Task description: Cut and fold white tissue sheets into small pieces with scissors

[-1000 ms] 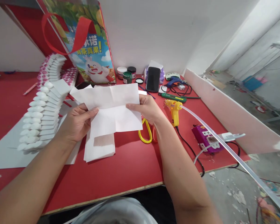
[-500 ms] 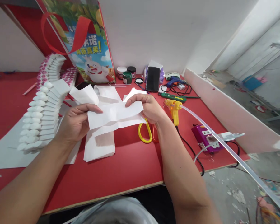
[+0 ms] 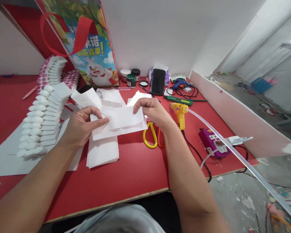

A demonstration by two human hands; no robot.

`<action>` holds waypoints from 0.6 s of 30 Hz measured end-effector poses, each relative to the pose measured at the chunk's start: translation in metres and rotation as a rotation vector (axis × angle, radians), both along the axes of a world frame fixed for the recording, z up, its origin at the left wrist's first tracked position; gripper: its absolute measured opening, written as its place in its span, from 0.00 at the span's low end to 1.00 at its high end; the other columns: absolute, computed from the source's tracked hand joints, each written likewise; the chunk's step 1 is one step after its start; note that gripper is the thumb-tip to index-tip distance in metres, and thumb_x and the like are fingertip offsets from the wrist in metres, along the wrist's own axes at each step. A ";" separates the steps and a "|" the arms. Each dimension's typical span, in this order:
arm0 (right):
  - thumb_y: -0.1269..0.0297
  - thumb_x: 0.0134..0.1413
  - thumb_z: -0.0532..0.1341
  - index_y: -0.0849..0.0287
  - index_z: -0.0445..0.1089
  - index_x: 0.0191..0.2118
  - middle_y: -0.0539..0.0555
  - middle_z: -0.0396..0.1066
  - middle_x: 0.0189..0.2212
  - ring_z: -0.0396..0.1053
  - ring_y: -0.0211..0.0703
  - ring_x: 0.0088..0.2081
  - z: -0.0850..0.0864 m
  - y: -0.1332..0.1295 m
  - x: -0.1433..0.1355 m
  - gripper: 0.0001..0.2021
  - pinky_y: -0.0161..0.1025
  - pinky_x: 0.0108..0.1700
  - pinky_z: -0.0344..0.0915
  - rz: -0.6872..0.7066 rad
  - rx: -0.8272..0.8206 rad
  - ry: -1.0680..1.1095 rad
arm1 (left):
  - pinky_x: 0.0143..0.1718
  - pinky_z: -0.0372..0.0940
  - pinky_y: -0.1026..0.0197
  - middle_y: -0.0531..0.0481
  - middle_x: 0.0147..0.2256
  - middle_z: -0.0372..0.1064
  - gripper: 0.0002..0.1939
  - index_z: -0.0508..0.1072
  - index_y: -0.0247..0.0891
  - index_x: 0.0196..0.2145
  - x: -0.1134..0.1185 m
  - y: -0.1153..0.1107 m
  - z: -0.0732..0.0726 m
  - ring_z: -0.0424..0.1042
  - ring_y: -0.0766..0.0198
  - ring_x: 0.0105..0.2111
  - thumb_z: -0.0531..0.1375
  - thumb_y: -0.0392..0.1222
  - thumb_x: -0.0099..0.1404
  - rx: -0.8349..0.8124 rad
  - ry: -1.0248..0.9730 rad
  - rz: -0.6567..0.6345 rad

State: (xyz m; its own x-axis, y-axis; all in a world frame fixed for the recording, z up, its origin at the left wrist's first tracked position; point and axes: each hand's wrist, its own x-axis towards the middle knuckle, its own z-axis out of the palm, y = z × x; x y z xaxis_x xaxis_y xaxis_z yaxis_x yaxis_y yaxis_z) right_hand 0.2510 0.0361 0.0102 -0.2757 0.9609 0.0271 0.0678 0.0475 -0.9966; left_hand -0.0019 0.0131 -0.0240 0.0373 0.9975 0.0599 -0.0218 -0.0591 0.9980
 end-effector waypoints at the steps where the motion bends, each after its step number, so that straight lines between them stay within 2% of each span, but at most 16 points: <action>1: 0.74 0.38 0.60 0.60 0.76 0.24 0.48 0.72 0.21 0.64 0.34 0.22 0.000 0.000 0.001 0.08 0.33 0.25 0.59 -0.007 0.013 -0.003 | 0.33 0.67 0.61 0.55 0.26 0.70 0.12 0.74 0.41 0.26 0.000 0.000 0.000 0.71 0.63 0.28 0.74 0.38 0.49 -0.007 -0.011 0.001; 3: 0.74 0.39 0.58 0.60 0.77 0.25 0.49 0.72 0.22 0.64 0.34 0.24 0.000 0.001 0.004 0.10 0.34 0.28 0.60 -0.017 0.032 0.016 | 0.33 0.68 0.61 0.55 0.28 0.72 0.13 0.75 0.42 0.31 -0.001 0.001 0.001 0.73 0.62 0.29 0.73 0.36 0.49 -0.035 -0.079 0.007; 5: 0.73 0.42 0.59 0.60 0.79 0.27 0.51 0.74 0.26 0.65 0.35 0.27 -0.001 0.001 0.006 0.10 0.35 0.31 0.62 -0.013 0.045 0.050 | 0.32 0.69 0.60 0.55 0.30 0.74 0.18 0.76 0.43 0.38 -0.002 0.001 0.004 0.74 0.61 0.29 0.72 0.35 0.48 -0.080 -0.166 0.000; 8: 0.65 0.50 0.64 0.61 0.78 0.29 0.52 0.74 0.29 0.63 0.35 0.28 -0.002 0.001 0.005 0.06 0.36 0.31 0.60 -0.039 0.046 0.005 | 0.29 0.69 0.61 0.54 0.28 0.76 0.24 0.78 0.41 0.44 -0.004 0.002 0.006 0.74 0.63 0.26 0.72 0.35 0.48 -0.177 -0.240 -0.045; 10: 0.63 0.46 0.70 0.60 0.75 0.29 0.47 0.67 0.23 0.57 0.33 0.25 -0.004 0.001 0.003 0.07 0.35 0.28 0.55 -0.087 0.059 -0.083 | 0.29 0.68 0.62 0.54 0.26 0.76 0.22 0.79 0.38 0.41 -0.004 0.003 0.006 0.73 0.63 0.24 0.72 0.33 0.46 -0.233 -0.277 -0.037; 13: 0.68 0.38 0.74 0.59 0.72 0.31 0.42 0.59 0.21 0.53 0.31 0.23 -0.005 0.003 -0.001 0.13 0.34 0.27 0.53 -0.100 0.107 -0.101 | 0.31 0.69 0.62 0.54 0.26 0.77 0.18 0.78 0.37 0.35 -0.003 0.005 0.004 0.74 0.64 0.25 0.72 0.30 0.43 -0.259 -0.323 0.006; 16: 0.71 0.36 0.73 0.58 0.73 0.41 0.44 0.67 0.26 0.63 0.34 0.27 -0.005 0.004 0.000 0.21 0.34 0.31 0.62 -0.077 0.076 -0.004 | 0.31 0.68 0.62 0.52 0.27 0.78 0.14 0.77 0.36 0.32 -0.002 0.004 0.003 0.74 0.63 0.26 0.71 0.31 0.45 -0.244 -0.292 -0.039; 18: 0.70 0.36 0.74 0.59 0.74 0.44 0.47 0.72 0.29 0.69 0.37 0.30 -0.004 0.004 0.003 0.23 0.36 0.34 0.66 -0.059 0.000 0.027 | 0.31 0.67 0.63 0.51 0.27 0.78 0.12 0.78 0.35 0.32 -0.001 0.003 0.004 0.74 0.63 0.26 0.71 0.33 0.48 -0.241 -0.265 -0.081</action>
State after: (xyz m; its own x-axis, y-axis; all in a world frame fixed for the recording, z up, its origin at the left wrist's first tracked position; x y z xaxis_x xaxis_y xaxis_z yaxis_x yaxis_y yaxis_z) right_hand 0.2537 0.0404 0.0058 -0.2179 0.9754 0.0338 0.0435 0.0443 -0.9981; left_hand -0.0024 0.0159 -0.0197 0.1319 0.9786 -0.1582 -0.2761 0.1895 0.9422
